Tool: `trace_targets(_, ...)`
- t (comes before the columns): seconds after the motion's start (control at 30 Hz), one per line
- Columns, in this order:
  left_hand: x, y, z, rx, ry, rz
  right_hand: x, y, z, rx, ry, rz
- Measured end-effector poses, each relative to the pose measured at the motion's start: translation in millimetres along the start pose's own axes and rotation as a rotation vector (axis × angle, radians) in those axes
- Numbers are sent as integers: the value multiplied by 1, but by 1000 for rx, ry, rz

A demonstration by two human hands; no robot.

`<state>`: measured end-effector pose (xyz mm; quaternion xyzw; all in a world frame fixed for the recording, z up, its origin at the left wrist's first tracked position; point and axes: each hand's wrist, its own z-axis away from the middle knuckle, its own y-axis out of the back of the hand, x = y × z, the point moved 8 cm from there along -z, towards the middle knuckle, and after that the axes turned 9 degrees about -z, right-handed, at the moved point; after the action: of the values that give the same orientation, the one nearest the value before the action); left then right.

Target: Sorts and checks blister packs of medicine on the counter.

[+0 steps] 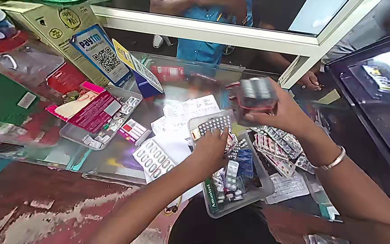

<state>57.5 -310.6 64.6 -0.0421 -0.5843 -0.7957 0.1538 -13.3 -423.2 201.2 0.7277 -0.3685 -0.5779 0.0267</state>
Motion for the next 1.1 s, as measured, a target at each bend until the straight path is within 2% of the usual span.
trace_targets(0.03,-2,3,-4,23,-18,18,12,10,15,27,-37,-25)
trace_targets(0.13,-10,26,-22,277,-204,76,37,29,59,110,-153,-116)
trace_targets(0.17,-11,29,-30,304,-267,79,40,30,72,131,-180,-152)
trace_targets(0.23,-9,21,-41,244,-335,43,44,28,91,159,-231,-265)
trace_targets(0.3,-6,7,-41,106,-321,-21,49,17,102,115,-294,-434)
trace_targets(0.33,-8,7,-35,93,-307,-27,50,7,103,68,-326,-529)
trace_targets(0.4,-13,28,-13,303,-302,13,48,-20,105,-32,-418,-670)
trace_targets(0.47,-25,52,16,525,-267,56,50,-50,102,-136,-523,-687)
trace_targets(0.6,-45,57,48,601,-113,50,52,-106,86,-349,-640,-524)
trace_targets(0.67,-46,49,54,597,-98,23,57,-121,79,-436,-584,-339)
trace_targets(0.73,-47,41,60,600,-100,0,52,-118,74,-478,-406,22)
trace_targets(0.83,-41,27,72,485,-90,5,26,-105,74,-342,-41,446)
trace_targets(0.9,-35,18,74,375,-87,-11,14,-112,78,-429,54,486)
trace_targets(0.97,-31,13,76,299,-50,-57,15,-128,81,-571,36,431)
trace_targets(1.03,-33,17,83,335,-8,-111,16,-129,74,-551,12,377)
trace_targets(1.1,-36,23,96,489,7,-128,12,-109,64,-479,-29,294)
